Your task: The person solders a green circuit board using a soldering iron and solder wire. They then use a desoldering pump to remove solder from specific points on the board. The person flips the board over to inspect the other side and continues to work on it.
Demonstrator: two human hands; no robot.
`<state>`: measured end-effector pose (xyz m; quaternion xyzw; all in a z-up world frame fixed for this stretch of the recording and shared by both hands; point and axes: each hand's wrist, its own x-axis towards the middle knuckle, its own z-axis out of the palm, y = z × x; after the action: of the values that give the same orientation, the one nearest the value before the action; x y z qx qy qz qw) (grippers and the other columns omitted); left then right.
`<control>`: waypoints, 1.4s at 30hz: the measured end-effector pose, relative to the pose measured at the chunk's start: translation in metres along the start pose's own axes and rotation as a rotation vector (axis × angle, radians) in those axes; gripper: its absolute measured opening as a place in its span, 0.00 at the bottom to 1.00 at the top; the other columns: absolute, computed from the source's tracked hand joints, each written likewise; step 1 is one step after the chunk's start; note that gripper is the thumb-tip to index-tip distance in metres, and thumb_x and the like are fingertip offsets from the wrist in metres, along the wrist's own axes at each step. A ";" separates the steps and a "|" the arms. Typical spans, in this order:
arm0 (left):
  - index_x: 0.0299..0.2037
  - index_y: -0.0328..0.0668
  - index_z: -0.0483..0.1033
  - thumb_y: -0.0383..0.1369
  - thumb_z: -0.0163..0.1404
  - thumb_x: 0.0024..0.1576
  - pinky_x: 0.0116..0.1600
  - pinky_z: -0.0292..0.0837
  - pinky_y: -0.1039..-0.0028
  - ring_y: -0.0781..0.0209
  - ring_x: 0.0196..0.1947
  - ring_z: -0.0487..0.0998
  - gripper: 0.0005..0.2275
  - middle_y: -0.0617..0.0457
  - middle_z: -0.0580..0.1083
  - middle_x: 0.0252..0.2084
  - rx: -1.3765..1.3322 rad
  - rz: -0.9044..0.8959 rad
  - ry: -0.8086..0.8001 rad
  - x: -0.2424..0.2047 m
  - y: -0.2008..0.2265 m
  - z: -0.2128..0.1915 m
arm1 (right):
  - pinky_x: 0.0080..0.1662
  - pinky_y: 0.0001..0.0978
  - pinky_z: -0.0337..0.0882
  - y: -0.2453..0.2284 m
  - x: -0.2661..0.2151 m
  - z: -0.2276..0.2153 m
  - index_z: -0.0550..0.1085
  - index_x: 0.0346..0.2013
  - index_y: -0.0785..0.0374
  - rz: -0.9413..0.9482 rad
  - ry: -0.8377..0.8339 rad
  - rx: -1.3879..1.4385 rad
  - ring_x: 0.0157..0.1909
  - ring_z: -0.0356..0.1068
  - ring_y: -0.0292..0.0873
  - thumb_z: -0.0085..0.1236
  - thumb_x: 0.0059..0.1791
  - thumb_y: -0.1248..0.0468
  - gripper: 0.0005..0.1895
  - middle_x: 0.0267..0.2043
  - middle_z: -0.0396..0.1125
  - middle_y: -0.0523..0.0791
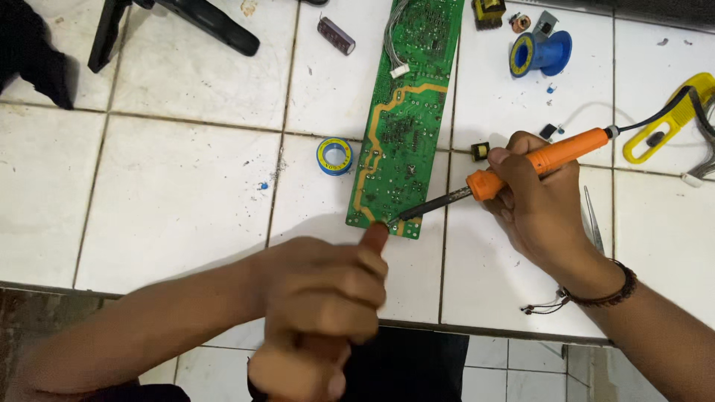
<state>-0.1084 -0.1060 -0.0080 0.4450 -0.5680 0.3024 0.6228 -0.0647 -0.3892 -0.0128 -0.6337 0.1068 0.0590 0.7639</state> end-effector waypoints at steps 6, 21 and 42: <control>0.43 0.36 0.78 0.31 0.39 0.76 0.49 0.85 0.56 0.52 0.39 0.80 0.14 0.47 0.76 0.44 -0.066 0.155 -0.507 -0.003 -0.005 -0.009 | 0.28 0.28 0.52 0.001 -0.001 -0.002 0.55 0.24 0.53 -0.045 -0.011 0.010 0.21 0.42 0.34 0.51 0.61 0.71 0.24 0.17 0.42 0.39; 0.48 0.32 0.80 0.31 0.35 0.78 0.54 0.82 0.66 0.52 0.38 0.74 0.17 0.45 0.71 0.40 0.002 0.039 -0.637 -0.009 -0.003 0.003 | 0.29 0.28 0.53 -0.001 0.001 -0.002 0.56 0.23 0.54 0.018 0.027 -0.039 0.22 0.43 0.35 0.55 0.60 0.69 0.25 0.17 0.42 0.39; 0.34 0.39 0.63 0.39 0.48 0.73 0.45 0.64 0.53 0.40 0.38 0.69 0.17 0.45 0.65 0.34 -0.307 -0.722 -0.623 -0.010 -0.024 -0.008 | 0.25 0.29 0.45 0.003 0.008 -0.008 0.56 0.23 0.54 0.035 0.113 0.006 0.21 0.42 0.36 0.51 0.60 0.70 0.23 0.18 0.43 0.41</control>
<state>-0.0856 -0.1081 -0.0223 0.5856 -0.5747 -0.1670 0.5468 -0.0583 -0.3970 -0.0194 -0.6319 0.1611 0.0363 0.7572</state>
